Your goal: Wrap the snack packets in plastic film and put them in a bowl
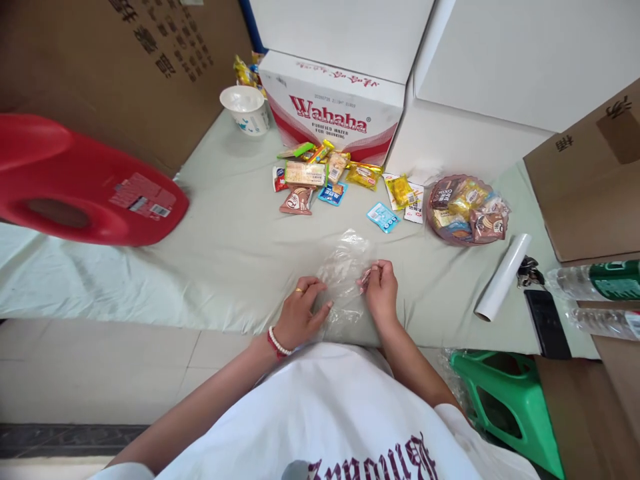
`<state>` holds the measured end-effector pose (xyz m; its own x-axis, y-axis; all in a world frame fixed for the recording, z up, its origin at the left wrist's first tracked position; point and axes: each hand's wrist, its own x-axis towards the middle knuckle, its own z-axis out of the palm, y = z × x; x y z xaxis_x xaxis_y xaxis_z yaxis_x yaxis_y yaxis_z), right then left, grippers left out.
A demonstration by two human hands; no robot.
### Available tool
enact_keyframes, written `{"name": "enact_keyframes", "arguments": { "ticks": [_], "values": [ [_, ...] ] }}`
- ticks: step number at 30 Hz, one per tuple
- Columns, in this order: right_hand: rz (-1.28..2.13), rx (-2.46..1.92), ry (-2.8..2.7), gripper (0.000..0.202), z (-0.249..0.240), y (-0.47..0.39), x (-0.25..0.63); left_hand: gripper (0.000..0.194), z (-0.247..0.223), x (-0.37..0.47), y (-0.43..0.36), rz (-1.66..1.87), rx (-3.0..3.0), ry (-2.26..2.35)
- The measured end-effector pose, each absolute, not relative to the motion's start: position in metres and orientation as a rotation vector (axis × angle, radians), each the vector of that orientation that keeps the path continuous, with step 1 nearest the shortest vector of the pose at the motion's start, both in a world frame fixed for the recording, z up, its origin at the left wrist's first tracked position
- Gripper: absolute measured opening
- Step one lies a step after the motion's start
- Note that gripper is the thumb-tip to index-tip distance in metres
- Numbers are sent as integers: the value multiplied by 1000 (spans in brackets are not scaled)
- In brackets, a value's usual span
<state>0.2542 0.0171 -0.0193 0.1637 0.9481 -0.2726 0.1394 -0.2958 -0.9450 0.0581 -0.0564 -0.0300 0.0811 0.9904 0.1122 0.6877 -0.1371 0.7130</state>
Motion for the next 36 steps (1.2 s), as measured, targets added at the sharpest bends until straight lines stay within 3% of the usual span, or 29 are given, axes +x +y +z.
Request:
{"name": "enact_keyframes", "arguments": {
  "ticks": [5,14,23,30,36],
  "values": [
    [940,-1735,-1455,28,-24,28,251,22,-10,53,-35,940,1681,1871],
    [897,-1728,-1565,30,-25,38,252,21,-18,62,21,466,1708,2031],
    [948,-1725,-1489,28,-27,41,260,22,-31,51,23,937,1488,1863],
    [892,-1724,-1407,34,-36,48,277,30,-26,45,29,1303,839,1619],
    [815,-1739,-1374,38,-38,56,293,33,-23,19,40,1282,617,1657]
  ]
}}
